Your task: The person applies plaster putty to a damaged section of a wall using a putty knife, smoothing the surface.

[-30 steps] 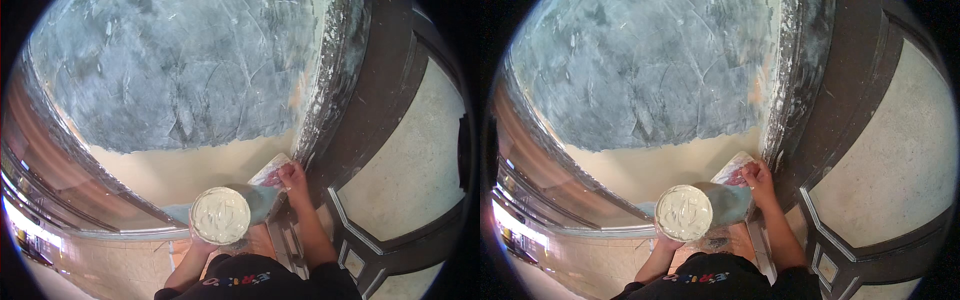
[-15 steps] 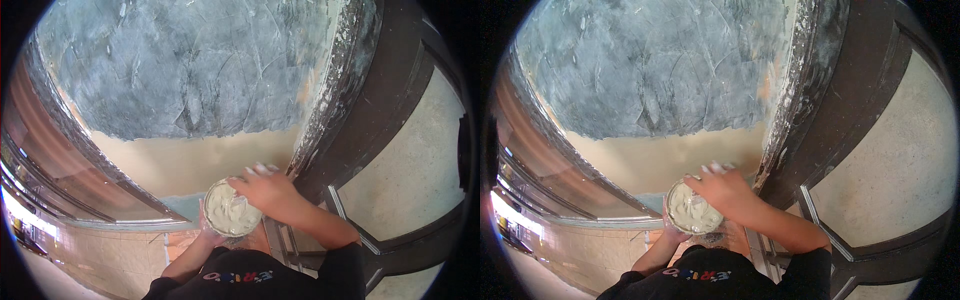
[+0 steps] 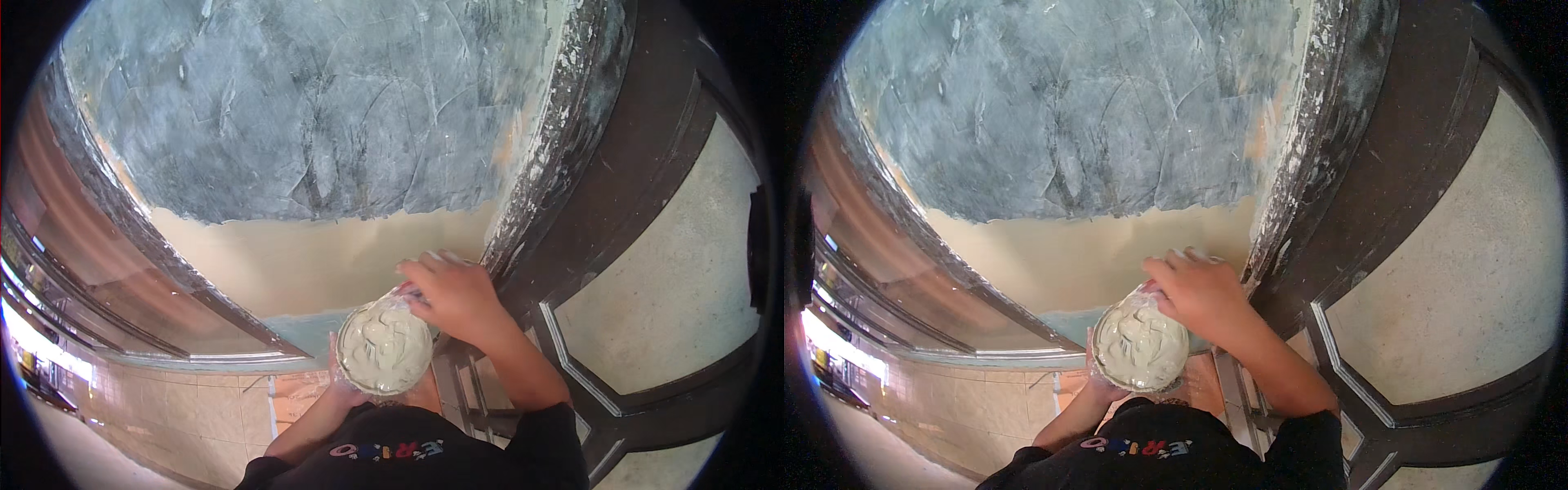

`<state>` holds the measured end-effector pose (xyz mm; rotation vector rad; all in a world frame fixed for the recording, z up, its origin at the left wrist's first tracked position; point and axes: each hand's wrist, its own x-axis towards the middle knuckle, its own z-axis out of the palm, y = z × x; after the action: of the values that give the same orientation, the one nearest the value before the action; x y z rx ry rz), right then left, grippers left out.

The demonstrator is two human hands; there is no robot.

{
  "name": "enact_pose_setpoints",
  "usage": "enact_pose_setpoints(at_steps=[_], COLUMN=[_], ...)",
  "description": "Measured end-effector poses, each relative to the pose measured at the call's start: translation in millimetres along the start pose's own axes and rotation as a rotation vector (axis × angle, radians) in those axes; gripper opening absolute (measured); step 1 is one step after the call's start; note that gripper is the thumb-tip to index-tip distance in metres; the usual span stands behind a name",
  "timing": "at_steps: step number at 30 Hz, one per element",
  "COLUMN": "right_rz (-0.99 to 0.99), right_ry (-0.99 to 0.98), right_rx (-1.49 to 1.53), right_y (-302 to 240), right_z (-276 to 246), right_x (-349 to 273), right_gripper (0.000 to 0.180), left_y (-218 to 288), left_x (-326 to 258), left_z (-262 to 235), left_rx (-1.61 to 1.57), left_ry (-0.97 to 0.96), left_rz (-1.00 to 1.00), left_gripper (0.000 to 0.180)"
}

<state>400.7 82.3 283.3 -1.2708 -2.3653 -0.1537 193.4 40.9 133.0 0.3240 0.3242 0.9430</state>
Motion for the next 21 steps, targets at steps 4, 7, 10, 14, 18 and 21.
enact_pose_setpoints(at_steps=[4, 7, 10, 14, 18, 21], right_rz=[0.137, 0.269, 0.491, 0.929, 0.898, 0.843], right_ry=[0.132, 0.219, 0.389, 0.475, 0.674, 0.775], right_rx=[0.209, 0.56, 1.002, 1.454, 1.634, 1.646], right_y=[16, 33, 64, 60, 65, 68], right_z=[9, 42, 108, 129, 118, 102], right_x=[-13, -27, -61, -63, -35, -14], right_gripper=[0.031, 0.028, 0.026, 0.024, 0.023, 0.03], left_y=[5, 9, 8, 9, 7, 7], left_x=[-2, -4, -3, -12, -14, -16], left_z=[-9, -18, -20, -33, -37, -37], left_rx=[-0.003, -0.06, -0.105, -0.086, -0.043, -0.06], left_ry=[-0.002, -0.039, -0.064, -0.044, -0.01, 0.013], left_rz=[0.026, 0.045, 0.025, 0.044, 0.061, 0.038], left_gripper=[0.085, 0.084, 0.083, 0.083, 0.083, 0.084])
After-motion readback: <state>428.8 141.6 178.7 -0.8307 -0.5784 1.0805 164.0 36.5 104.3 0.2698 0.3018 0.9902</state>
